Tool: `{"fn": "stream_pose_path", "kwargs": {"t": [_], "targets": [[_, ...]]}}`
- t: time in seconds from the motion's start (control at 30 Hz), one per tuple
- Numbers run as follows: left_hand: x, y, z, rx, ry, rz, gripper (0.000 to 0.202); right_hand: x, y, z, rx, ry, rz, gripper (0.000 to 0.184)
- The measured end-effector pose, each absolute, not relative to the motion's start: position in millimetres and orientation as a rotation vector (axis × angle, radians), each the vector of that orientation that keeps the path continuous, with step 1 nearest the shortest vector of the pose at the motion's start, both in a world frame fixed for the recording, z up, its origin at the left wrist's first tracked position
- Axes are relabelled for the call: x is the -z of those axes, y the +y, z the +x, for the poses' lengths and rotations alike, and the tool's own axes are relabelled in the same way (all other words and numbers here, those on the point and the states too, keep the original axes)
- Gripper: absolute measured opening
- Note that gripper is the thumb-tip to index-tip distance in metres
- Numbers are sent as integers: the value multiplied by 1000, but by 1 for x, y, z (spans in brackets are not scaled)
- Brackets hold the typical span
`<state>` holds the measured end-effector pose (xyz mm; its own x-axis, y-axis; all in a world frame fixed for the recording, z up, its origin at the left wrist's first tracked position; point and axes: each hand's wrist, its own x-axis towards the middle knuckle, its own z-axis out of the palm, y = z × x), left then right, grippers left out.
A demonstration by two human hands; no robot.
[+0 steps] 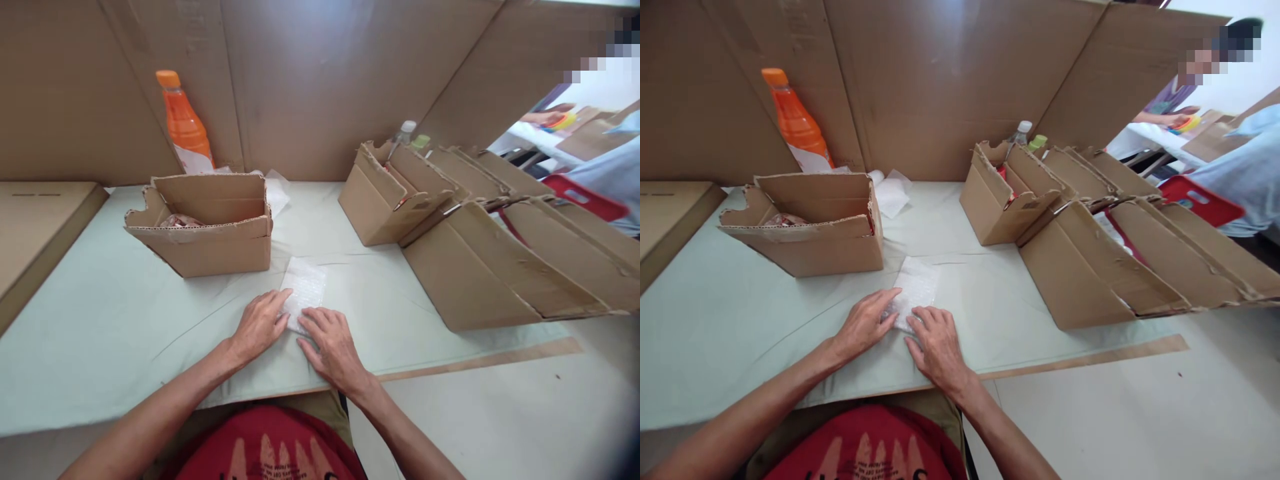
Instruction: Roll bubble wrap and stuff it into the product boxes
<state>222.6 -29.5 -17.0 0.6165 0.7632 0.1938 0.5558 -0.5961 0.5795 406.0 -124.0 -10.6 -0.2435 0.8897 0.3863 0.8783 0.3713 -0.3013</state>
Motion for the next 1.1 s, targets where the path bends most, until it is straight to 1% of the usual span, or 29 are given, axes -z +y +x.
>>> {"fn": "stream_pose_path", "kwargs": {"t": [0.07, 0.13, 0.23, 0.33, 0.4, 0.5, 0.6, 0.7, 0.77, 0.83, 0.93, 1.0, 1.1], "targets": [[15, -33, 217, -712, 1017, 2432, 46, 15, -122, 407, -16, -2161, -1538, 23], [11, -37, 211, -810, 945, 2520, 44, 17, -120, 408, -3, -2149, -1528, 19], [8, -42, 204, -778, 776, 2611, 34, 15, -119, 408, -33, -2108, -1500, 18], [8, -44, 201, -739, 684, 2542, 26, 13, -120, 408, -124, -2027, -1447, 17], [11, -44, 203, -759, 727, 2459, 27, 10, -122, 408, -119, -1966, -1437, 20], [15, -38, 207, -767, 843, 2401, 30, 5, -127, 408, 33, -1915, -1495, 26], [17, -33, 211, -772, 930, 2443, 31, 4, -127, 409, 125, -1992, -1532, 27], [16, -32, 212, -833, 976, 2503, 31, 10, -122, 408, 106, -2129, -1548, 27], [14, -35, 208, -858, 939, 2535, 30, 13, -118, 408, 101, -2150, -1567, 24], [13, -38, 203, -841, 872, 2568, 30, 15, -115, 408, 103, -2133, -1585, 19], [14, -42, 195, -792, 840, 2595, 34, 14, -116, 407, 61, -2115, -1594, 17], [16, -42, 194, -767, 848, 2592, 33, 13, -119, 408, 18, -2103, -1596, 19], [19, -40, 195, -740, 815, 2585, 31, 11, -122, 409, -17, -2084, -1597, 29]]}}
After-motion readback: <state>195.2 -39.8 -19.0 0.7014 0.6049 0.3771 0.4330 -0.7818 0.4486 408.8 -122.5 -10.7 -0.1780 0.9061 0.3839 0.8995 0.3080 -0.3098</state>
